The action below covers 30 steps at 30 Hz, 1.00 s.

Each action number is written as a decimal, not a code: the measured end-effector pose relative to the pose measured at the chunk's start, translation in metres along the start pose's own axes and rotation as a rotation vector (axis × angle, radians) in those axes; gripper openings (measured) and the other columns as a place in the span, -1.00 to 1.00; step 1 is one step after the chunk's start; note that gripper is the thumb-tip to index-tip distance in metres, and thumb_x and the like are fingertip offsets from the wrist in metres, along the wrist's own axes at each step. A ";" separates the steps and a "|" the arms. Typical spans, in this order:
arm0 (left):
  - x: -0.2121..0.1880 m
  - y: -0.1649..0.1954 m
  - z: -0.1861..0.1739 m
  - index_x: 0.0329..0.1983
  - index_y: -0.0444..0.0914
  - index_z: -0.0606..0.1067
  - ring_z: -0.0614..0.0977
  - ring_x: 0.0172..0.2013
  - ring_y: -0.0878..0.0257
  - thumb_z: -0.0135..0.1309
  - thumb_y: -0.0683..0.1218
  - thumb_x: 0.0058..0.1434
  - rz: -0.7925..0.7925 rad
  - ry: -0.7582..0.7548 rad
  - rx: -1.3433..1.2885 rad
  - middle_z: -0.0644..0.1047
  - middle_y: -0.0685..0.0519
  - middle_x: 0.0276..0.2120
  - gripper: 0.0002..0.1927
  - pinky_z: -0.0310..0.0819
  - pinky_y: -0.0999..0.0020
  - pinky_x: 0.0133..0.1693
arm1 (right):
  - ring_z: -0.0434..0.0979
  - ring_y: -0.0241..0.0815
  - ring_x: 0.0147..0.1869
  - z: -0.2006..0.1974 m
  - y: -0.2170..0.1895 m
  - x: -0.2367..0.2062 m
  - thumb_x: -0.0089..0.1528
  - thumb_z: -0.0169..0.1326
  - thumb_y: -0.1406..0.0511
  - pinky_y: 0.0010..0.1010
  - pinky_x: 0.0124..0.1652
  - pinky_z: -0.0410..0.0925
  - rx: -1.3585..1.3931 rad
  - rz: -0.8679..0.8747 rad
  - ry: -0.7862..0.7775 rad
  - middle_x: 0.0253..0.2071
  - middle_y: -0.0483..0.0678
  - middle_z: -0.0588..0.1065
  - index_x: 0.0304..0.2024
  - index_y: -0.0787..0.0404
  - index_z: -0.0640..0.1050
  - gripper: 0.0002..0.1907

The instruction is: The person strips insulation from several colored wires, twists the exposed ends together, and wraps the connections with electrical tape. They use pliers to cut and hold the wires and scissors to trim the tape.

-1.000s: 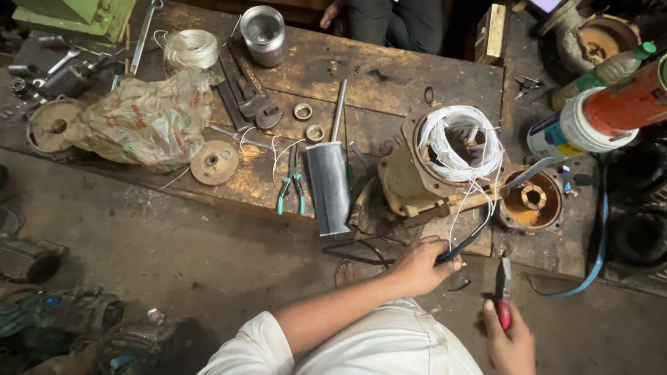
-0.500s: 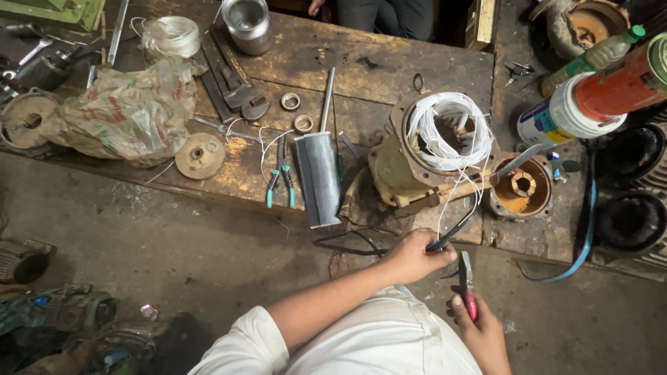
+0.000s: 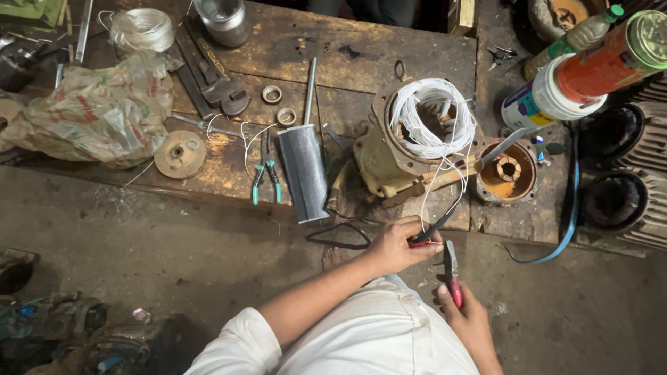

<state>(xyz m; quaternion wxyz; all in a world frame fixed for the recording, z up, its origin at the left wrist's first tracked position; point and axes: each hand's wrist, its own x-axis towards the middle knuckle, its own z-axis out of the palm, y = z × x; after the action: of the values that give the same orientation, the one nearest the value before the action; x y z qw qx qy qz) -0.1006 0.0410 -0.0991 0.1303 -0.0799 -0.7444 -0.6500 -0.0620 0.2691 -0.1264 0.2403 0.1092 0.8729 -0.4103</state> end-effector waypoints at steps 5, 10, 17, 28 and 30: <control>0.001 -0.001 -0.003 -0.18 -0.23 0.65 0.67 -0.25 0.17 0.28 -0.02 0.24 -0.028 -0.032 -0.049 0.61 0.01 -0.30 -0.80 0.55 0.30 -0.16 | 0.66 -0.19 -0.25 0.000 -0.004 -0.002 0.25 0.11 0.05 -0.34 -0.20 0.46 0.002 0.027 0.000 -0.34 0.06 0.68 0.11 0.21 0.56 -0.51; 0.007 -0.001 -0.002 -0.22 -0.24 0.65 0.66 -0.24 0.13 0.26 0.02 0.26 -0.081 -0.109 0.043 0.60 -0.02 -0.32 -0.77 0.52 0.26 -0.12 | 0.66 -0.14 -0.27 -0.004 -0.015 -0.004 0.25 0.11 0.05 -0.33 -0.20 0.46 -0.006 0.000 0.003 -0.36 0.07 0.67 0.07 0.21 0.57 -0.53; 0.005 0.009 -0.005 -0.06 -0.23 0.60 0.66 -0.13 0.18 0.22 0.05 0.26 -0.173 -0.068 -0.061 0.61 -0.01 -0.19 -0.69 0.53 0.27 -0.07 | 0.56 0.25 0.03 -0.010 -0.064 0.050 0.15 0.14 0.21 -0.08 -0.01 0.39 -0.311 -0.281 0.069 -0.02 0.26 0.54 0.27 0.12 0.40 -0.39; 0.005 0.023 -0.012 -0.19 -0.28 0.59 0.60 -0.30 0.37 0.29 0.09 0.23 -0.420 0.002 -0.042 0.63 0.04 -0.38 -0.66 0.54 0.35 -0.18 | 0.35 0.19 0.31 0.008 -0.138 0.094 0.21 0.14 0.30 -0.01 0.12 0.32 -0.745 -0.847 0.335 0.31 0.07 0.40 0.25 0.17 0.45 -0.47; 0.006 0.023 -0.014 -0.20 -0.28 0.60 0.60 -0.30 0.40 0.30 0.07 0.21 -0.419 -0.020 -0.031 0.63 0.08 -0.37 -0.68 0.53 0.37 -0.18 | 0.35 0.17 0.31 0.004 -0.131 0.092 0.21 0.15 0.27 0.01 0.14 0.31 -0.688 -0.868 0.366 0.30 0.06 0.40 0.22 0.16 0.48 -0.50</control>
<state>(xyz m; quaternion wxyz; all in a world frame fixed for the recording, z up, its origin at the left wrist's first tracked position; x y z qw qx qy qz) -0.0987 0.0307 -0.0736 -0.0166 0.0681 -0.7359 -0.6735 -0.1907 0.1813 -0.0889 -0.0829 -0.2737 0.9481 -0.1387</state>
